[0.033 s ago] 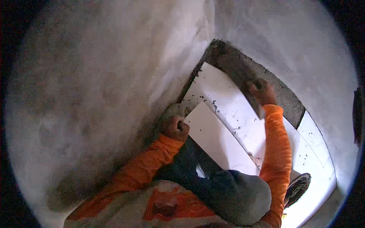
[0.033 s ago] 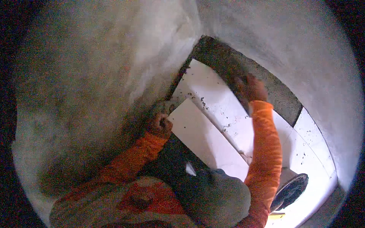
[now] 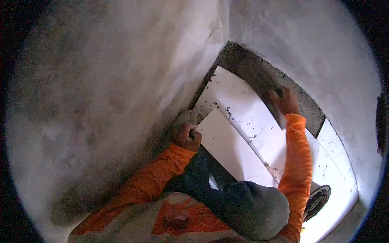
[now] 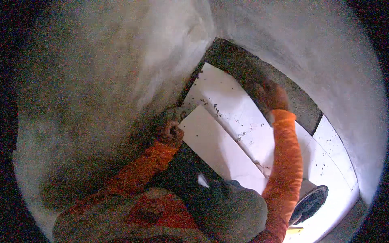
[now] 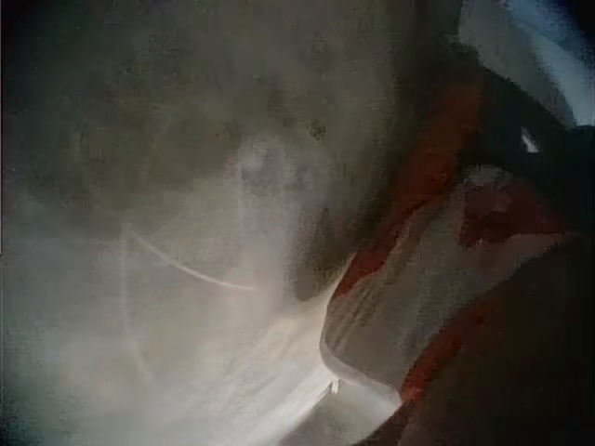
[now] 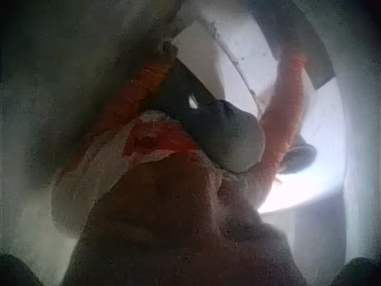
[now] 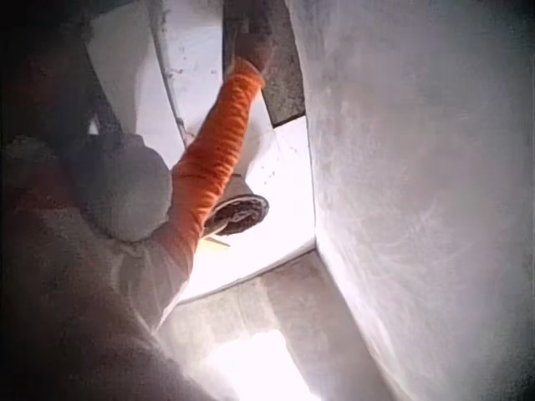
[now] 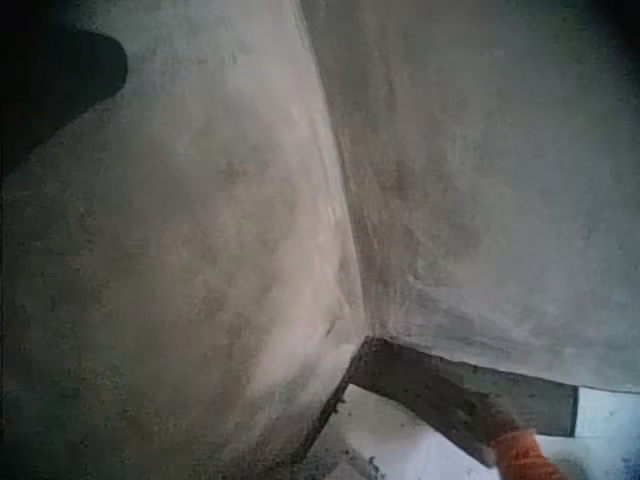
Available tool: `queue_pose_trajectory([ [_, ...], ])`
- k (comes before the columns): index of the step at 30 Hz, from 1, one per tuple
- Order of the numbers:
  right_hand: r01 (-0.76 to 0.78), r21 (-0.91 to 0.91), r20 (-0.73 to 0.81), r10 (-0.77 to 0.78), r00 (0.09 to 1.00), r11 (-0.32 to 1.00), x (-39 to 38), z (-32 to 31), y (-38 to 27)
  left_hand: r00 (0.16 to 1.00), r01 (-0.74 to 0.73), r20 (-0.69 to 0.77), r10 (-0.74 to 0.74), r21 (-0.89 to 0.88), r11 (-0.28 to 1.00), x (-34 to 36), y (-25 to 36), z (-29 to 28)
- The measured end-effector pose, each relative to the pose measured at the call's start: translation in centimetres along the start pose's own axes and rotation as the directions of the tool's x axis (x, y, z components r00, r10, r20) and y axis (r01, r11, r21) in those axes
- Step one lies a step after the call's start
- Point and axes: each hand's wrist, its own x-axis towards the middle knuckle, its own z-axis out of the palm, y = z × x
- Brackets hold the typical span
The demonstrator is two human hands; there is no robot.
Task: The person spreads mortar onto a floor section using a trowel, positions a ceramic tile onto the mortar, and taps the surface with a rubber mallet.
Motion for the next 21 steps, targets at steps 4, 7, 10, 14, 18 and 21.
queue_pose_trajectory([
  [4,0.010,-0.214,-0.019,-0.015,1.000,0.977,0.4,-1.3,3.1,0.958,-0.226,-0.179,0.223,0.005,0.974,0.3,-1.1,0.9],
  [7,0.012,-0.202,0.074,0.004,0.997,0.979,2.7,-0.4,5.2,0.970,-0.193,-0.149,0.194,0.022,0.981,0.3,-0.7,0.5],
  [10,0.130,-0.358,-0.048,-0.157,0.986,0.924,5.3,1.7,6.4,0.977,-0.175,-0.112,0.179,0.044,0.984,0.7,0.5,0.1],
  [14,0.063,-0.109,-0.005,-0.064,0.998,0.992,7.6,1.9,2.3,0.993,-0.062,-0.099,0.065,0.038,0.997,0.0,0.0,-0.2],
  [18,0.089,-0.057,0.120,-0.082,0.989,0.994,11.2,2.6,4.5,0.977,-0.166,-0.115,0.182,0.137,0.977,0.5,0.6,-0.2],
  [21,0.141,0.022,0.193,-0.143,0.971,0.990,12.1,2.7,3.6,0.989,-0.118,-0.074,0.124,0.087,0.989,0.5,1.2,-0.5],
])
